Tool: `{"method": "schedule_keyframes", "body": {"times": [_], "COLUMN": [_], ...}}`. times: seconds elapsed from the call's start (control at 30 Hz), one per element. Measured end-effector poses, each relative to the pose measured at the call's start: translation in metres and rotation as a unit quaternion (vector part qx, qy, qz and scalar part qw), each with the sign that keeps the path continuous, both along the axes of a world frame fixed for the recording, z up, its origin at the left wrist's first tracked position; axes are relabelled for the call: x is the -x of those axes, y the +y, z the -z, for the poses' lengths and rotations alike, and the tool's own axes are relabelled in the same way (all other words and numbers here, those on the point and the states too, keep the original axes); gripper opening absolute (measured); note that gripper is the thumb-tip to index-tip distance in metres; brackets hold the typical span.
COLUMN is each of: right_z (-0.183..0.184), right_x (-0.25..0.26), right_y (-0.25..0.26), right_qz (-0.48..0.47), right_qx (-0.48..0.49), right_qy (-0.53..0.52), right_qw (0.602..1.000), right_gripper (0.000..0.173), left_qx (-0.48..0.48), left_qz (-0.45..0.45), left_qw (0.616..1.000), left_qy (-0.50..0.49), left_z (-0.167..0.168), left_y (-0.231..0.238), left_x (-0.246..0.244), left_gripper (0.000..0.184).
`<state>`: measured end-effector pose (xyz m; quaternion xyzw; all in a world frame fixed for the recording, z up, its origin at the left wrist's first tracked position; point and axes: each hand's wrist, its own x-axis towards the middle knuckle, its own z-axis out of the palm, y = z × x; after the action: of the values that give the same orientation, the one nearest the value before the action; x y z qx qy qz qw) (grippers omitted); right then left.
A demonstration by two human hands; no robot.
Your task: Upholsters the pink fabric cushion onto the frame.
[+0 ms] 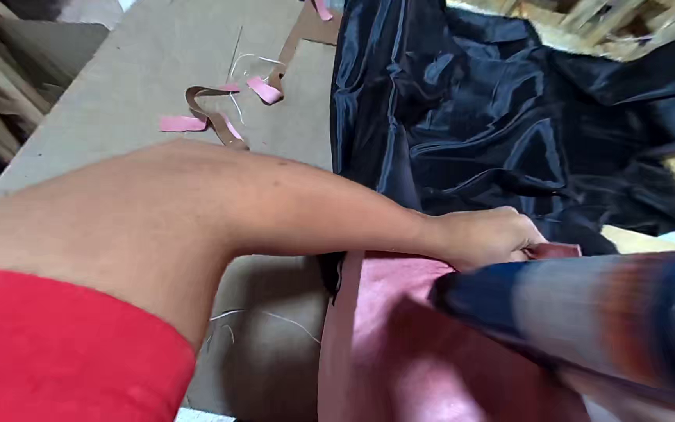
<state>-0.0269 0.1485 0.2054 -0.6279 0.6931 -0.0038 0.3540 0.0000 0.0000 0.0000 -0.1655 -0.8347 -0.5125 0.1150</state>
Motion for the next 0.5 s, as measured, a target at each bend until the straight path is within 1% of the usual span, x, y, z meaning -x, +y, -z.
{"method": "schedule_keyframes", "body": {"times": [0.03, 0.07, 0.1, 0.13, 0.2, 0.23, 0.3, 0.37, 0.43, 0.5], "right_z": [0.015, 0.032, 0.044, 0.047, 0.035, 0.030, 0.031, 0.039, 0.040, 0.035], "right_x": [-0.004, -0.004, -0.003, -0.003, -0.012, -0.017, -0.026, -0.032, -0.034, -0.033], "right_y": [-0.005, -0.008, -0.011, -0.015, -0.027, -0.030, -0.031, -0.031, -0.034, -0.030], "right_qz": [-0.044, -0.073, -0.095, -0.109, -0.106, -0.107, -0.111, -0.109, -0.099, -0.082], "right_qx": [0.038, 0.083, 0.108, 0.111, 0.057, 0.044, 0.077, 0.119, 0.112, 0.089], "right_qy": [0.059, 0.091, 0.111, 0.125, 0.133, 0.143, 0.158, 0.145, 0.135, 0.133], "right_qw": [0.997, 0.990, 0.983, 0.980, 0.984, 0.983, 0.978, 0.976, 0.980, 0.984], "right_gripper": [0.035, 0.036, 0.039, 0.040, 0.042, 0.042, 0.037, 0.033, 0.032, 0.031], "left_qx": [0.019, 0.051, 0.086, 0.115, 0.157, 0.173, 0.200, 0.206, 0.205, 0.202], "left_qz": [0.019, 0.030, 0.033, 0.029, 0.009, 0.004, 0.005, 0.028, 0.050, 0.068], "left_qw": [1.000, 0.998, 0.996, 0.993, 0.986, 0.982, 0.975, 0.971, 0.969, 0.970], "left_qy": [-0.001, -0.001, 0.001, 0.009, 0.059, 0.075, 0.099, 0.120, 0.130, 0.117], "left_z": [0.000, -0.001, -0.004, -0.007, -0.008, -0.008, -0.009, -0.006, -0.003, 0.000], "left_y": [0.000, 0.000, -0.001, -0.003, -0.008, -0.009, -0.012, -0.012, -0.015, -0.014], "left_x": [0.001, 0.000, -0.003, -0.005, -0.007, -0.008, -0.007, -0.003, 0.001, 0.003], "left_gripper": [0.015, 0.014, 0.015, 0.018, 0.024, 0.024, 0.021, 0.019, 0.015, 0.014]}}
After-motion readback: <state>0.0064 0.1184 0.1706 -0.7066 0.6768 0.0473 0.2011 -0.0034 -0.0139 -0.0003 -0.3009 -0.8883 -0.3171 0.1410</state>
